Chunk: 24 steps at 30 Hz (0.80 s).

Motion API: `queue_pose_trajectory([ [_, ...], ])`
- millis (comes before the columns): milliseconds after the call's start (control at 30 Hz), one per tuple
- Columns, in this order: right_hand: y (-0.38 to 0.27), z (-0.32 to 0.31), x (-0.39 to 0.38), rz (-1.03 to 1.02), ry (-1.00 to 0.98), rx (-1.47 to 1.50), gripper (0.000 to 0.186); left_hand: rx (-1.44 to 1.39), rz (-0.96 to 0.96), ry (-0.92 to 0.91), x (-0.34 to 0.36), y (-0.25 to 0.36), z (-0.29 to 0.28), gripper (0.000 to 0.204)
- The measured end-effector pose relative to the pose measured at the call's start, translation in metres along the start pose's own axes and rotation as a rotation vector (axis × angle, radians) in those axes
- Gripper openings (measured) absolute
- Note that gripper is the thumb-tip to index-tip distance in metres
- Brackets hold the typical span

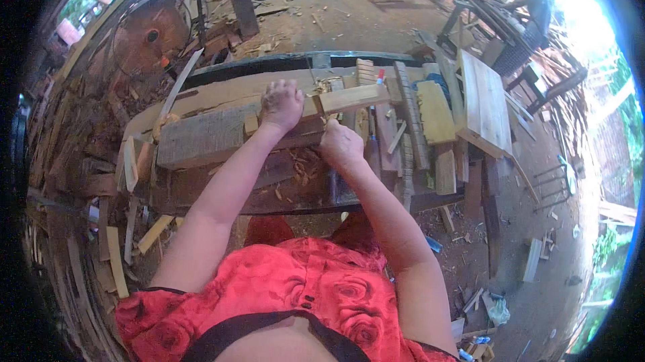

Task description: Sawing a piece of wood with a hand saw in a workshop.

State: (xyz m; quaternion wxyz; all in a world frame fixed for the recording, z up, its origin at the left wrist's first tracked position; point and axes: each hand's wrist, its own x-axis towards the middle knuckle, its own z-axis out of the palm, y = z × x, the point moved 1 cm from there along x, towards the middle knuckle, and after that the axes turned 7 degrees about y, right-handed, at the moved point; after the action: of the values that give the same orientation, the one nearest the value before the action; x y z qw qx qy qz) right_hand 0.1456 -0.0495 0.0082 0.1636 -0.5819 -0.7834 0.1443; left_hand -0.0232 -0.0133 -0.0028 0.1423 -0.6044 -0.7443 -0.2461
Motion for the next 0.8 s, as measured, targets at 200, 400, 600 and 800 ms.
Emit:
queue_pose_trajectory([
  [200,-0.001,0.001,0.001,0.032,0.028,0.055,0.023,-0.003,-0.041,-0.094,-0.005,0.017,-0.013,0.026],
  [400,-0.012,-0.031,-0.003,0.0,0.228,0.218,0.024,0.004,-0.014,-0.046,-0.01,0.017,-0.006,0.027],
  [600,0.002,-0.033,-0.009,-0.019,0.212,0.199,0.028,-0.001,-0.001,0.002,-0.011,0.018,-0.004,0.025],
  [800,0.017,0.0,-0.016,-0.002,0.142,0.152,0.03,0.011,-0.015,-0.037,-0.01,0.02,-0.008,0.026],
])
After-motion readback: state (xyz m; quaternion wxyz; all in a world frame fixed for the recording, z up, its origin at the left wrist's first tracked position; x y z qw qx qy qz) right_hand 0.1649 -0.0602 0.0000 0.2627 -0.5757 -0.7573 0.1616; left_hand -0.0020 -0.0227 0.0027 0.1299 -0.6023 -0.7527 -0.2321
